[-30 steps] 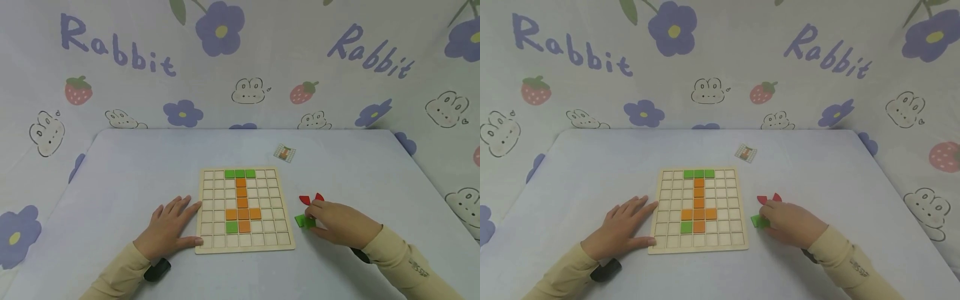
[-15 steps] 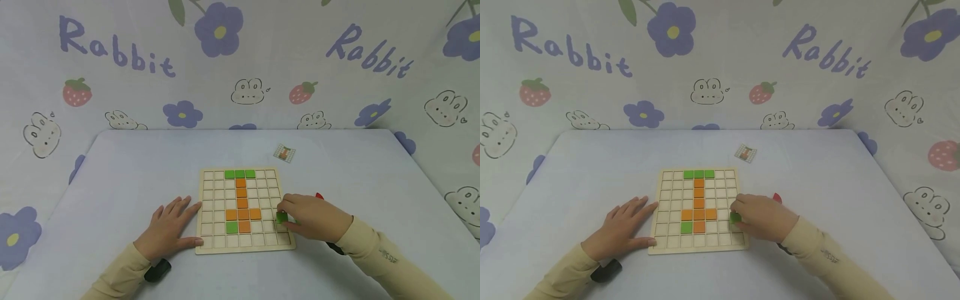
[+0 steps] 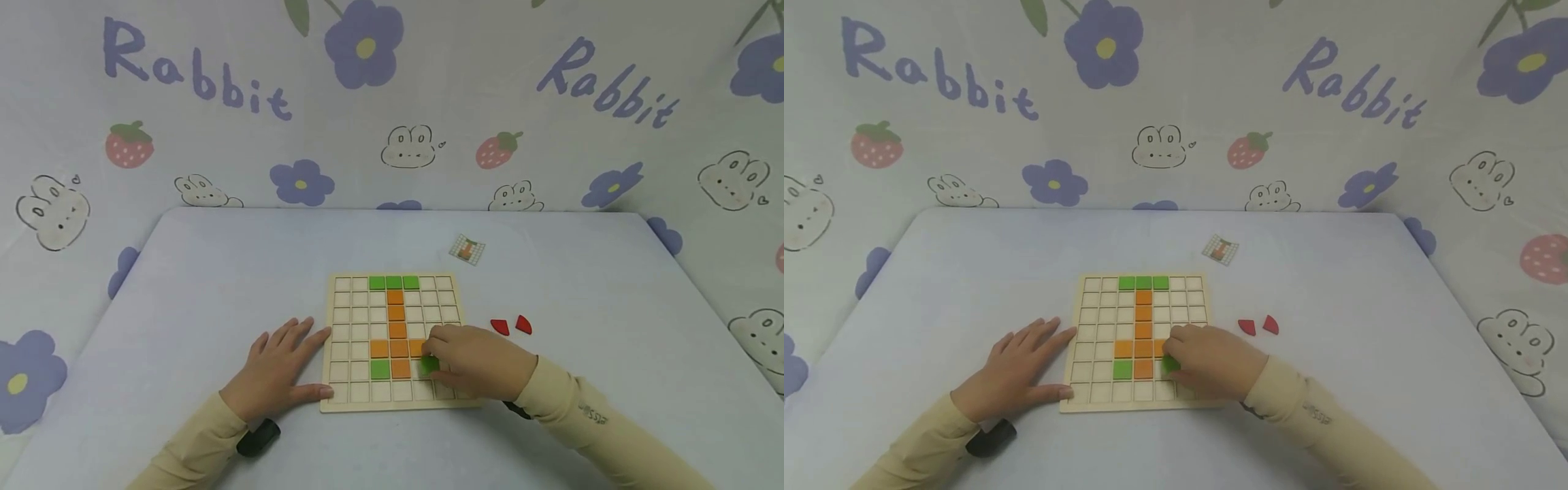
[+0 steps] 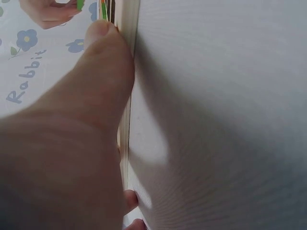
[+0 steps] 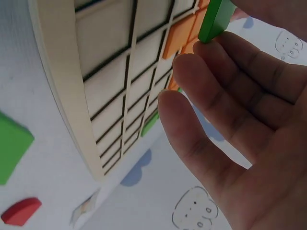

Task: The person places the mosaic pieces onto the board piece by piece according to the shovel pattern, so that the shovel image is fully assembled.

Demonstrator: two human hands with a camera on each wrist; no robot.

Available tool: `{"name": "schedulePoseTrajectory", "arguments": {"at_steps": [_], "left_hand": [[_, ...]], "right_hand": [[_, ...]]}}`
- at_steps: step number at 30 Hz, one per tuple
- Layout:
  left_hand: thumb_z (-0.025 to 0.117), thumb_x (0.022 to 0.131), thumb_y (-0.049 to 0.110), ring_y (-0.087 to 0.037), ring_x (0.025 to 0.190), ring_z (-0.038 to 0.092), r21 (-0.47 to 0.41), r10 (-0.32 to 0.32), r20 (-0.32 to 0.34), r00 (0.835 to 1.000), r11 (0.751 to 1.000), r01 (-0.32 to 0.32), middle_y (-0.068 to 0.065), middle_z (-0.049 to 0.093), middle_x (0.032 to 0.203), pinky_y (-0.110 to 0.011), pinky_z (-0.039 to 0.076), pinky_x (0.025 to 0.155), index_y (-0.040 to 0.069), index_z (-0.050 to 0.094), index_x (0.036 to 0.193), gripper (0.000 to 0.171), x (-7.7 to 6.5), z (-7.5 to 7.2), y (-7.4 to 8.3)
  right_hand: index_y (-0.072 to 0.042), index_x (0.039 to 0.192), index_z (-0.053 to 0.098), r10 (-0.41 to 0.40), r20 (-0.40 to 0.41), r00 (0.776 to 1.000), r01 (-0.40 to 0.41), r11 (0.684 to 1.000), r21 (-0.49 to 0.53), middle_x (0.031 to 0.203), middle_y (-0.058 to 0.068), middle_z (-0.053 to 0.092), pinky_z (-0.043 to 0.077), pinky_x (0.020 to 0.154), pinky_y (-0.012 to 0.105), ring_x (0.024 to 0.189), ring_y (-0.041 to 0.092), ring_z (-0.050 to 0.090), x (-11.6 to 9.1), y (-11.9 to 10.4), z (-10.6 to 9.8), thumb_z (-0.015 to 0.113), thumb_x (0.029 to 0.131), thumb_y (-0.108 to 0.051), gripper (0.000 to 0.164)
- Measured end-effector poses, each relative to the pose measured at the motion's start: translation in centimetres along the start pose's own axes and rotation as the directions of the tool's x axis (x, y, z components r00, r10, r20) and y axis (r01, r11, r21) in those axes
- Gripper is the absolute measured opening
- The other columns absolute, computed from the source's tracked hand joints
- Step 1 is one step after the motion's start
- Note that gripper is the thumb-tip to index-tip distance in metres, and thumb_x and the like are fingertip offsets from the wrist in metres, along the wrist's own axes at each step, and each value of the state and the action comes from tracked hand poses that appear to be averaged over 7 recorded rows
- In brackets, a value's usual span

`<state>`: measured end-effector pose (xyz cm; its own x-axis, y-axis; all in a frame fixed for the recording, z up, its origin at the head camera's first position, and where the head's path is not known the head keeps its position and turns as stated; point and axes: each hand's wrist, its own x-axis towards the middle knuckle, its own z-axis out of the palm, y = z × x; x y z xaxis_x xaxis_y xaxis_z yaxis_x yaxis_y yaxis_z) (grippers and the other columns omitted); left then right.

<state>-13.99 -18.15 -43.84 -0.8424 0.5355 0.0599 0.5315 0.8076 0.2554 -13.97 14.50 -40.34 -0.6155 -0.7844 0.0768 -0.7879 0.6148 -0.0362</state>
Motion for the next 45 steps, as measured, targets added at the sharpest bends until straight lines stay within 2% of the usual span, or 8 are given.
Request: {"name": "schedulePoseTrajectory", "arguments": {"at_steps": [4, 10, 25, 37, 45], "left_hand": [[0.065, 0.080, 0.060, -0.042, 0.136, 0.033, 0.007, -0.003, 0.000, 1.000, 1.000, 0.003, -0.020, 0.038, 0.148, -0.070, 0.028, 0.099, 0.014, 0.041, 0.145, 0.083, 0.0, 0.1, 0.0], [0.066, 0.080, 0.060, -0.042, 0.136, 0.034, 0.014, -0.005, -0.008, 1.000, 1.000, 0.005, -0.019, 0.039, 0.147, -0.070, 0.029, 0.098, 0.014, 0.042, 0.145, 0.083, 0.0, 0.3, 0.1], [0.066, 0.080, 0.059, -0.042, 0.136, 0.034, 0.013, -0.001, -0.018, 1.000, 1.000, 0.001, -0.019, 0.040, 0.147, -0.070, 0.029, 0.098, 0.015, 0.042, 0.145, 0.082, 0.0, 0.4, 0.1], [0.066, 0.080, 0.060, -0.042, 0.136, 0.034, 0.007, 0.000, -0.017, 1.000, 1.000, 0.000, -0.020, 0.038, 0.148, -0.071, 0.029, 0.098, 0.015, 0.040, 0.145, 0.084, 0.1, 0.7, -0.1], [0.066, 0.079, 0.060, -0.042, 0.136, 0.033, -0.001, -0.009, -0.010, 1.000, 1.000, 0.009, -0.019, 0.038, 0.148, -0.071, 0.028, 0.098, 0.016, 0.041, 0.146, 0.084, 0.0, 0.6, 0.0]], "right_hand": [[-0.007, 0.101, 0.065, -0.005, 0.017, 1.000, 0.005, 1.000, 0.008, 0.083, -0.004, 0.055, 0.047, 0.066, 0.019, 0.069, 0.007, 0.048, 0.3, -0.2, 0.6, 0.074, 0.084, -0.022, 0.025], [-0.008, 0.103, 0.064, -0.019, 0.032, 0.999, 0.019, 1.000, -0.004, 0.085, -0.004, 0.056, 0.047, 0.066, 0.020, 0.069, 0.007, 0.048, 0.6, -0.3, 1.1, 0.074, 0.084, -0.025, 0.027], [-0.012, 0.101, 0.064, -0.048, -0.015, 0.999, 0.047, 0.998, -0.051, 0.085, -0.005, 0.054, 0.048, 0.067, 0.020, 0.071, 0.008, 0.048, 0.8, 0.0, 1.9, 0.073, 0.085, -0.026, 0.023], [-0.012, 0.098, 0.061, -0.074, -0.043, 0.996, 0.072, 0.996, -0.045, 0.082, -0.006, 0.052, 0.045, 0.067, 0.019, 0.075, 0.008, 0.048, 0.9, 0.1, 2.0, 0.075, 0.083, -0.026, 0.025], [-0.009, 0.095, 0.058, -0.099, -0.071, 0.993, 0.100, 0.995, 0.004, 0.080, -0.005, 0.050, 0.046, 0.070, 0.018, 0.072, 0.008, 0.047, 0.9, 0.0, 2.2, 0.075, 0.083, -0.022, 0.024]]}}
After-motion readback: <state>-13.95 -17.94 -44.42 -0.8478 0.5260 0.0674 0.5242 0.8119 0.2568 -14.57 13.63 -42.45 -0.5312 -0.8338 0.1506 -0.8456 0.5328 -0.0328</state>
